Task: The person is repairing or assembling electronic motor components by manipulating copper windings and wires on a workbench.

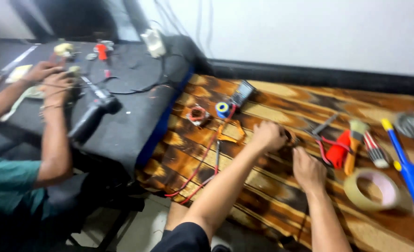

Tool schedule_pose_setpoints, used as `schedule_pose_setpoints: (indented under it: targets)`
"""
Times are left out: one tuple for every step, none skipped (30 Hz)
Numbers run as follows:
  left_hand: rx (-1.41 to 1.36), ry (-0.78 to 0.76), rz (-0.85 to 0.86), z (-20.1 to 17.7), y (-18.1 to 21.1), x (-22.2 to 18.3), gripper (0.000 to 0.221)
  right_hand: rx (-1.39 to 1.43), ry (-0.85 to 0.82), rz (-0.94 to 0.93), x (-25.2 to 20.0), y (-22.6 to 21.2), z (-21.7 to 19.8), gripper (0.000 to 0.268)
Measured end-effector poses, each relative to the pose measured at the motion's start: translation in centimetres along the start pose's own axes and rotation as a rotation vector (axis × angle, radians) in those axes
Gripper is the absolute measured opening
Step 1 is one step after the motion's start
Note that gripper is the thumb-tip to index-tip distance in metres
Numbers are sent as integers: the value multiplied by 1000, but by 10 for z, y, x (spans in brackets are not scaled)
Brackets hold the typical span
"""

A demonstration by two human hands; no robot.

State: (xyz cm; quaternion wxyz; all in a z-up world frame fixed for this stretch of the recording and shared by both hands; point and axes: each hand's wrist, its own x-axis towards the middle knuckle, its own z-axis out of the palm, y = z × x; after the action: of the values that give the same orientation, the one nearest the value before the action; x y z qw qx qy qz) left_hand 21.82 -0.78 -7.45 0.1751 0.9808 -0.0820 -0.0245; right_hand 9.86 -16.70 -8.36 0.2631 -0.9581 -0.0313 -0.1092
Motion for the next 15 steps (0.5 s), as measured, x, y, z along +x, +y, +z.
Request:
schedule_pose_setpoints:
  targets:
    - [8,-38,3,9,-5,14,29,11,-25,44,0,2,0,35]
    - [13,-15,-1,3,-4,9,29,15,-13,24,8,20,15,35]
    - [-16,40,44,-3,-3,6,29,178,10,90,18,39,30,33]
    - [-45,81,98,-4,1,0,29,341,30,170,23,60,45,31]
    - [-40,90,102,-22,12,-14,29,345,38,164,21,49,33,31]
    - [-57,89,95,-40,24,-27,37,788,21,209,18,39,21,28]
    - [-74,89,88,-57,35,-41,45,1238,-2,241,15,30,9,27]
    - [-70,98,91,-58,36,-43,45,1240,1,232,13,23,0,27]
    - [-114,134,124,-59,36,-45,41,1332,-41,243,11,15,-8,27]
    - [-158,171,156,-58,37,-48,39,1422,-88,253,9,9,-17,33]
    - [-156,180,158,-64,39,-56,39,1423,-87,242,8,0,-23,33]
    - [-207,160,172,-70,42,-63,37,1415,-63,242,8,-10,-30,36]
    - [-258,139,187,-76,44,-70,35,1406,-40,241,7,-19,-36,44]
    - [-259,146,185,-77,45,-74,35,1405,-43,235,3,-30,-47,44]
    - [-283,91,161,-78,46,-78,32,1374,-74,237,-1,-41,-57,49]
